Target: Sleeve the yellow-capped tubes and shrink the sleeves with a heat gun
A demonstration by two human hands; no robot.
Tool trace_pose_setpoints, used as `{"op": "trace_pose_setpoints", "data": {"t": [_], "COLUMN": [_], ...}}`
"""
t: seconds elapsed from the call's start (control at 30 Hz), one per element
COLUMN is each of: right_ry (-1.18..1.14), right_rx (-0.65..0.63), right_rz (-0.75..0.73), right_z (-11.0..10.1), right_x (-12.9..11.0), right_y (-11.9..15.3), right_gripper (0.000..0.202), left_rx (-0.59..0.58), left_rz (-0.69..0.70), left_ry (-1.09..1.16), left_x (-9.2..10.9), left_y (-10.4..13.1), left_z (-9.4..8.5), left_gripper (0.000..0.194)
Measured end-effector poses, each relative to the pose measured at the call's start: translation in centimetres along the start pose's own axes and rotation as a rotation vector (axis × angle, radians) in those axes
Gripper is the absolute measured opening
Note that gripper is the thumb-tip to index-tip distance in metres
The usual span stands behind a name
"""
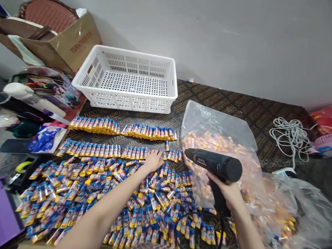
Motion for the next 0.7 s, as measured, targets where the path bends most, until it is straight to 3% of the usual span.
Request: {"op": "trace_pose_setpoints", "data": {"t": [0.13, 0.23, 0.3, 0.4, 0.5, 0.6, 0.7], "right_ry": [0.027, 0.053, 0.051, 0.038, 0.032, 0.019, 0.020], "right_rx": [-0.022, -0.064, -0.106, -0.197, -0.256, -0.302, -0.326], "right_rz": [-0.094, -0.204, -0.224, -0.203, -0.236, -0.289, -0.295], "right_z": [1.7, 3.5, 4.7, 6.5, 8.2, 9.4, 9.9], "right_x": [-0.1, -0.6, -0.7, -0.7, -0.8, -0.9, -0.6], "right_y": [-0.6, -0.6, -0.3, 0.2, 0.6, 0.8, 0.8], "right_gripper": [0.036, 0.042, 0.045, 0.046, 0.046, 0.048, 0.049], "left_rx": [-0.099, -0.040, 0.057, 0.206, 0.248, 0.184, 0.180], "left_rz": [0.228, 0.276, 0.164, -0.154, -0.392, -0.431, -0.338], "left_ry": [0.083, 0.122, 0.095, -0.006, -0.096, -0.149, -0.135], "left_x": [3.4, 4.2, 2.7, -2.1, -6.7, -8.4, -7.3], "left_y": [5.0, 7.2, 6.6, 3.8, 1.6, 1.0, 2.3], "left_z": [1.5, 1.1, -0.1, -2.6, -4.2, -4.1, -3.4], "left_gripper": [0.045, 0.036, 0.031, 0.031, 0.046, 0.051, 0.038]}}
Point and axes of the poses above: each hand's wrist, its own y-axis away from the middle knuckle, its own z-axis out of the palm, x = y × z, the point moved 5 cm from there along -y, towards the middle knuckle, and after that the axes turned 7 degrees about x, right-handed, at the moved point
